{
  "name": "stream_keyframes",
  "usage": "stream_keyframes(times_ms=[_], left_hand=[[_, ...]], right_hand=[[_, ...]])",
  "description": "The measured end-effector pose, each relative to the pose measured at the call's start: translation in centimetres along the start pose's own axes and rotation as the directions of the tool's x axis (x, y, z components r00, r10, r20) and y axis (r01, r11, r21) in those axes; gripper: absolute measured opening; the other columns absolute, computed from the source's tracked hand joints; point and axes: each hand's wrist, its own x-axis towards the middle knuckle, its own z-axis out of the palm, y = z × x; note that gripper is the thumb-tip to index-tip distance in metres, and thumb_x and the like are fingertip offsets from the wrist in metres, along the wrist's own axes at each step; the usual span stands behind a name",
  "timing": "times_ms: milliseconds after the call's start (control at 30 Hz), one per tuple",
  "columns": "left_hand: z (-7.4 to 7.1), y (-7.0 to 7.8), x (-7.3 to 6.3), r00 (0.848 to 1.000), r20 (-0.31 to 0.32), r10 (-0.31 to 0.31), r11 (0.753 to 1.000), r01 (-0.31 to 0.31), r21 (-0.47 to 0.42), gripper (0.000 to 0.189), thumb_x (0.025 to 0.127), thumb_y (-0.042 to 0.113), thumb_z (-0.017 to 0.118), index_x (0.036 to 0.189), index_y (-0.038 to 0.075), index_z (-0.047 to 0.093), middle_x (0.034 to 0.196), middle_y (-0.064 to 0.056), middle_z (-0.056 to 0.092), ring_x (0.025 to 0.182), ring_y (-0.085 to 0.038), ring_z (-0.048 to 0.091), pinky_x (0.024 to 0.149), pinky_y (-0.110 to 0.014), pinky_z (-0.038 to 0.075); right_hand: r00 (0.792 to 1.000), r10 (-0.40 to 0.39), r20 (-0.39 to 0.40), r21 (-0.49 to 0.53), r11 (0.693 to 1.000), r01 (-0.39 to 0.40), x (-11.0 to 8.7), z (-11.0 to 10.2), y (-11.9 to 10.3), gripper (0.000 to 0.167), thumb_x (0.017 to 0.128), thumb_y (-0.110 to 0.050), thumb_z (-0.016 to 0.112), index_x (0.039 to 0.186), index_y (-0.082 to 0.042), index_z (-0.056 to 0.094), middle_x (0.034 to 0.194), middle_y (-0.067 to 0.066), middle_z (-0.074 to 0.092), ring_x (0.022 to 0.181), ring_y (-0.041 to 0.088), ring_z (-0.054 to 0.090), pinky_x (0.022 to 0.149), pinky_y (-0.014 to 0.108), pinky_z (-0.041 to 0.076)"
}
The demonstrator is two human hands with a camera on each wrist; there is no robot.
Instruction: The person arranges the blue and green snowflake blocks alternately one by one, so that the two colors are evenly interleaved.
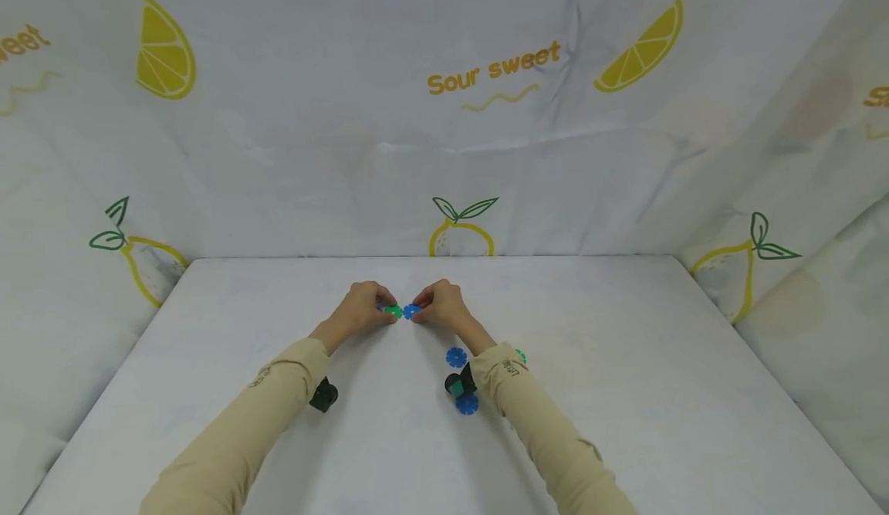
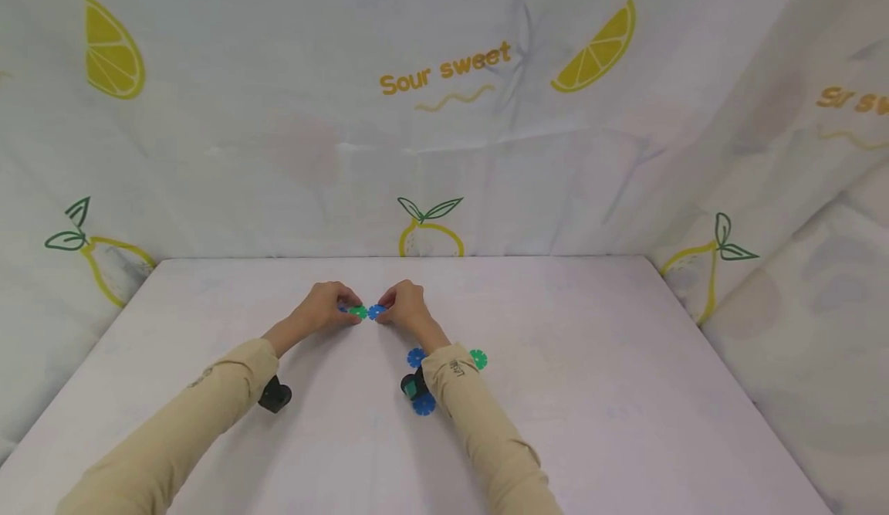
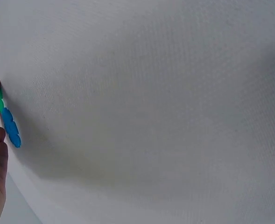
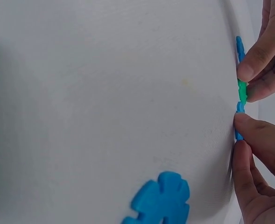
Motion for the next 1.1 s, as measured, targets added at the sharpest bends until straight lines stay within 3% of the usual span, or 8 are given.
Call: stream_keyframes(times_ms=[200, 433, 567, 700, 833, 1100], left_hand=[[0.2, 0.1, 0.1, 0.999, -0.003, 0.049, 0.998, -0.048, 0.045, 0.026, 0.078, 0.013, 0.080, 0.100, 0.002, 0.072, 0.107, -0.013, 0.066, 0.106, -0.030, 0.060, 0.094, -0.043, 0.047], [0.1, 0.6, 0.0, 0.998, -0.010, 0.064, 0.998, -0.064, 0.024, 0.028, 0.077, 0.014, 0.081, 0.102, 0.004, 0.073, 0.110, -0.013, 0.066, 0.107, -0.030, 0.059, 0.094, -0.044, 0.047], [0.3, 0.8, -0.1, 0.999, 0.003, 0.047, 0.999, -0.047, 0.015, 0.027, 0.078, 0.014, 0.080, 0.103, 0.005, 0.073, 0.110, -0.012, 0.066, 0.107, -0.029, 0.058, 0.095, -0.044, 0.047], [0.6, 0.8, -0.1, 0.999, 0.000, 0.032, 0.999, -0.032, -0.004, 0.027, 0.080, 0.014, 0.079, 0.105, 0.006, 0.072, 0.111, -0.011, 0.066, 0.108, -0.028, 0.058, 0.096, -0.044, 0.046], [0.9, 0.8, -0.1, 0.999, -0.022, 0.026, 0.999, -0.027, -0.037, 0.029, 0.079, 0.013, 0.079, 0.106, 0.005, 0.072, 0.114, -0.012, 0.066, 0.111, -0.030, 0.057, 0.098, -0.045, 0.044], [1.1, 1.2, -0.3, 0.998, -0.058, 0.011, 0.998, -0.015, -0.068, 0.028, 0.079, 0.013, 0.079, 0.105, 0.003, 0.072, 0.116, -0.015, 0.065, 0.115, -0.033, 0.056, 0.100, -0.046, 0.043]], right_hand=[[1.000, 0.003, 0.005, -0.011, 1.000, -0.003, 0.0, -0.1, 0.2, 0.020, 0.075, -0.005, 0.080, 0.093, -0.001, 0.073, 0.084, 0.007, 0.070, 0.076, 0.014, 0.061, 0.071, 0.024, 0.051], [1.000, 0.026, 0.002, 0.005, 1.000, -0.026, -0.5, -0.7, 0.3, 0.026, 0.076, -0.008, 0.081, 0.099, -0.001, 0.071, 0.092, 0.008, 0.070, 0.086, 0.018, 0.064, 0.080, 0.029, 0.052], [0.995, 0.099, -0.024, 0.120, 0.988, -0.096, -1.3, -1.8, 0.4, 0.029, 0.080, -0.009, 0.077, 0.107, -0.001, 0.069, 0.098, 0.009, 0.069, 0.091, 0.020, 0.063, 0.081, 0.029, 0.053], [0.986, 0.163, -0.021, 0.269, 0.951, -0.151, -2.3, -3.4, 0.6, 0.032, 0.084, -0.008, 0.073, 0.115, -0.002, 0.066, 0.108, 0.011, 0.066, 0.099, 0.024, 0.061, 0.086, 0.032, 0.053], [0.989, 0.150, -0.010, 0.323, 0.936, -0.139, -3.4, -5.0, 1.1, 0.036, 0.085, -0.007, 0.072, 0.119, -0.001, 0.063, 0.116, 0.014, 0.065, 0.106, 0.026, 0.061, 0.093, 0.036, 0.050], [0.993, 0.114, 0.041, 0.344, 0.931, -0.121, -6.2, -7.1, 2.2, 0.037, 0.088, -0.007, 0.069, 0.122, 0.001, 0.061, 0.121, 0.018, 0.062, 0.105, 0.026, 0.061, 0.097, 0.039, 0.048]])
